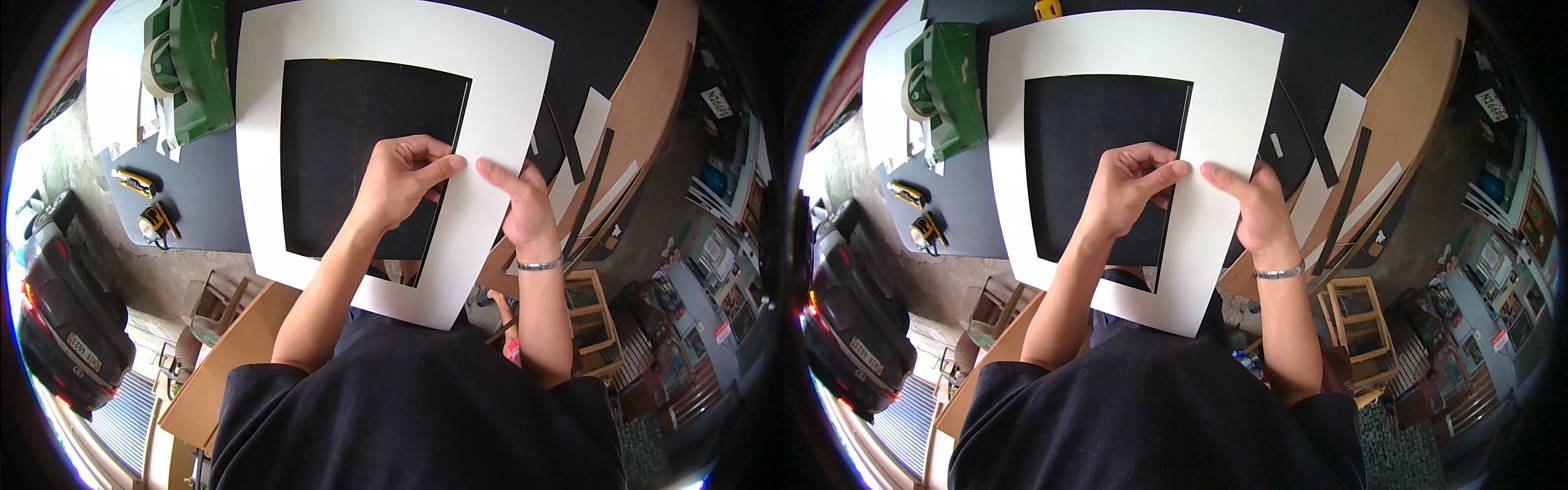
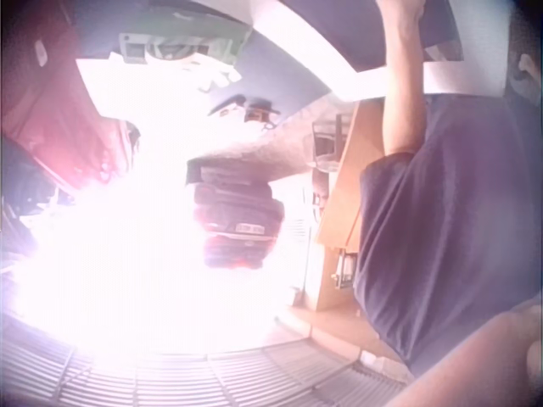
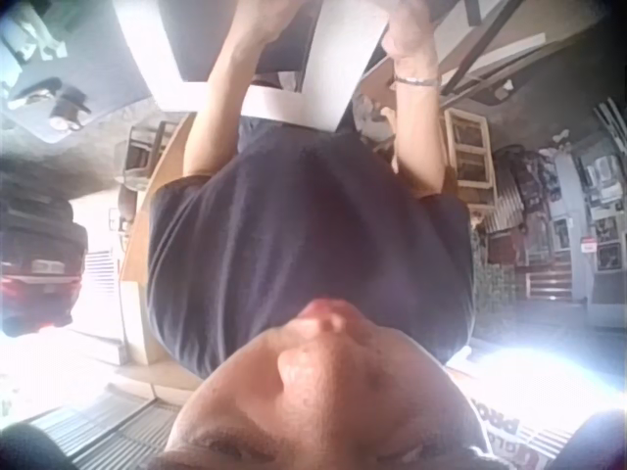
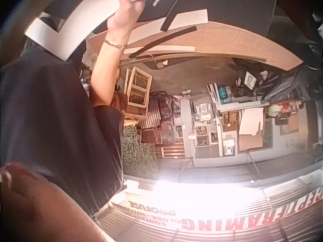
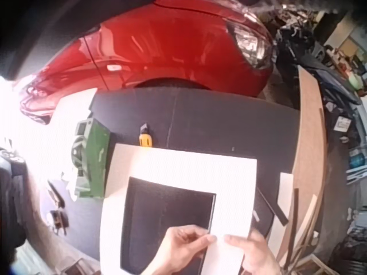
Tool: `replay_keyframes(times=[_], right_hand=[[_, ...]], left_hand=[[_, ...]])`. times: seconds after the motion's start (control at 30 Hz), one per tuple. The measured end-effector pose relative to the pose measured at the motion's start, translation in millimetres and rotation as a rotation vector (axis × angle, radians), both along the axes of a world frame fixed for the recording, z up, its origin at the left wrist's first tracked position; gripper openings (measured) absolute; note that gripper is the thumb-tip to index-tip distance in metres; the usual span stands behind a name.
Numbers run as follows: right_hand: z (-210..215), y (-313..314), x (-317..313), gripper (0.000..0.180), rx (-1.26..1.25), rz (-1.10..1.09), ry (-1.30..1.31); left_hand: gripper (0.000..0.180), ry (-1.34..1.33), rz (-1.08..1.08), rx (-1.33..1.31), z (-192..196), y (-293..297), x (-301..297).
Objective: The person assembles a picture frame by cutting black and white strips with a utility knife and fitting them into the corners of a white frame. The person repeatedly measures, cuts, and adjusts the strips to fit the frame's inner edges.
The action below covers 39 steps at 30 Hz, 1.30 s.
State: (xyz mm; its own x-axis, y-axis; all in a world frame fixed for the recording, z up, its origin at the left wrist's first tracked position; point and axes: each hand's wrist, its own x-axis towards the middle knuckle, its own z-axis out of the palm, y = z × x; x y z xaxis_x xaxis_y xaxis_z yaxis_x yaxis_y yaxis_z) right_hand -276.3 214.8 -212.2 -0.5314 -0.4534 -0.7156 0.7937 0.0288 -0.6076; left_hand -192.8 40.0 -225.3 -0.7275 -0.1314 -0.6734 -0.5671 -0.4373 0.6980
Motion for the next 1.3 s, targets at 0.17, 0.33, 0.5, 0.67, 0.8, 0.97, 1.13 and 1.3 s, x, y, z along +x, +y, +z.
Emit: replay_keyframes(times=[0.17,0.33,0.5,0.67,0.8,0.97,1.13,1.3], right_hand=[[-5,-1,6,0.036,0.003,-0.013,-0.029],[-3,14,26,0.039,0.03,0.064,0.001],[2,34,56,0.042,0.072,0.135,-0.051],[0,36,64,0.034,0.068,0.128,-0.027],[-5,36,66,0.031,0.127,0.127,0.035],[-6,33,64,0.028,0.139,0.133,0.063],[-4,30,62,0.026,0.146,0.104,0.101],[-5,34,61,0.024,0.152,0.138,0.097]], left_hand=[[0.019,0.022,0.041,-0.026,-5,2,0],[0.018,0.019,0.062,-0.012,-10,4,-3],[0.019,0.025,0.082,-0.024,-13,4,-13],[0.022,0.023,0.103,-0.033,-20,7,-12],[0.023,0.023,0.101,-0.039,-23,8,-13],[0.029,0.03,0.13,-0.03,-24,9,-9],[0.038,0.059,0.007,-0.036,-15,11,31],[0.023,-0.131,-0.412,0.015,7,18,87]])
